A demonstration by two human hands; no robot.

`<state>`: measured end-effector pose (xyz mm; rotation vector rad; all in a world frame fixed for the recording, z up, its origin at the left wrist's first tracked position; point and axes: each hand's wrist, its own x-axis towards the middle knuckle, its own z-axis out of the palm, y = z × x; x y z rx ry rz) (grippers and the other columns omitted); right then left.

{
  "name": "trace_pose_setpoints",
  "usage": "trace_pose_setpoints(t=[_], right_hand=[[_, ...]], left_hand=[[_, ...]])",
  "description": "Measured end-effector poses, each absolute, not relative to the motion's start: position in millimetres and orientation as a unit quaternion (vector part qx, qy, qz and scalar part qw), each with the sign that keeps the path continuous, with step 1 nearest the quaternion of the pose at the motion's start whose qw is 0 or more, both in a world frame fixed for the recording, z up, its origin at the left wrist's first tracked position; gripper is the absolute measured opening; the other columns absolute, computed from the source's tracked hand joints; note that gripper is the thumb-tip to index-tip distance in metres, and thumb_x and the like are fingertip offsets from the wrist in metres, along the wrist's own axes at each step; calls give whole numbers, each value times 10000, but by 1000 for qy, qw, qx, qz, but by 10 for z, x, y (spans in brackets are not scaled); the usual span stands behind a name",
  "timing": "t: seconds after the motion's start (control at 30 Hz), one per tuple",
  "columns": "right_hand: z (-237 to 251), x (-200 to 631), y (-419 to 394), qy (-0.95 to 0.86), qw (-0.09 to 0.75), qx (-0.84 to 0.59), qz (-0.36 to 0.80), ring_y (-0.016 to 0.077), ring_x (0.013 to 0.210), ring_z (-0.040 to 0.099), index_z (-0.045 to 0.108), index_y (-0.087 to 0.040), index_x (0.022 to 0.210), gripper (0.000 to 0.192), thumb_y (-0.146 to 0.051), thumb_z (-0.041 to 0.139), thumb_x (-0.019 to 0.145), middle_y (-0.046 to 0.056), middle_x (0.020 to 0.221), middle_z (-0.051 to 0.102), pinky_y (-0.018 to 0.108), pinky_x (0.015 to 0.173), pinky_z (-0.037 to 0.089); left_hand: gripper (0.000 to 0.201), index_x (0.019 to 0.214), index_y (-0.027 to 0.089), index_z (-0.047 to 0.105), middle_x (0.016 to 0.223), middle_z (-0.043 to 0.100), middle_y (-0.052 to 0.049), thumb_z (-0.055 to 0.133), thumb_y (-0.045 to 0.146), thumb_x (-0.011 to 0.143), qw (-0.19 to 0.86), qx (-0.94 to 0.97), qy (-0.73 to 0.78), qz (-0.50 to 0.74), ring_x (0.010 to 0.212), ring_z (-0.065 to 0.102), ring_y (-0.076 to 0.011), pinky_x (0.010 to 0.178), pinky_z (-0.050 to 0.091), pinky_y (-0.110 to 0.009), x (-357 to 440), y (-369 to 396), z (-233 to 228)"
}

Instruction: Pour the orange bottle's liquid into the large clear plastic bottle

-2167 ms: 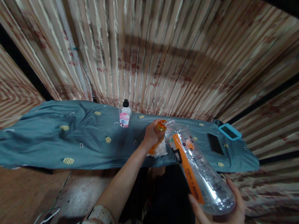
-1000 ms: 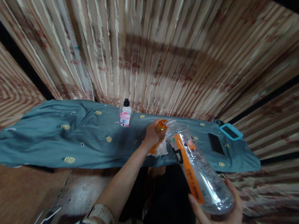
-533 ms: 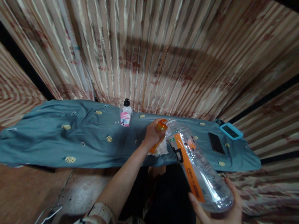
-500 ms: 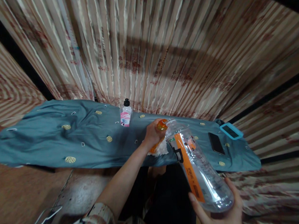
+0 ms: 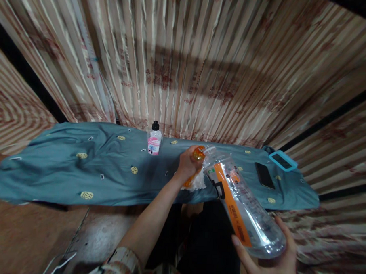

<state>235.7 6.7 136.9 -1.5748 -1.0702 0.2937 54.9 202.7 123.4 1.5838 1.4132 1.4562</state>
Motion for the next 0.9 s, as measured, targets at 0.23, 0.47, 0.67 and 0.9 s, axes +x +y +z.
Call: trace_pose_setpoints(t=[0.23,0.47,0.67,0.9], right_hand=[[1415,2314,56,-460,572,-669,120,291,1116,591,387,-193,1463,1113,-513,864,510,158,1345,533,449,863,553],[1509,2261,65,-432,574,-683,135,348,1168,551,401,-161,1453,1162,-536,867,457,172,1331,534,630,1028,406],[1315,2471,97,-498,565,-653,83,279,1017,618,429,-168,1441,1126,-448,899,456,154,1271,576,374,726,576],[1116,2717,165,-599,519,-608,-38,264,972,644,426,-172,1451,1039,-494,852,560,132,1219,607,376,761,578]], left_hand=[[321,1033,213,681,999,765,-39,765,241,725,279,589,524,549,917,715,-205,847,536,-288,550,2022,1250],[307,1018,209,686,974,764,-33,761,233,721,278,588,520,554,892,716,-198,823,539,-279,559,2029,1246],[320,1027,202,680,991,762,-41,762,219,719,280,592,512,556,912,715,-202,834,537,-282,549,2021,1243],[266,991,184,688,969,766,-49,732,160,730,273,590,543,532,915,715,-206,842,532,-299,556,2010,1291]])
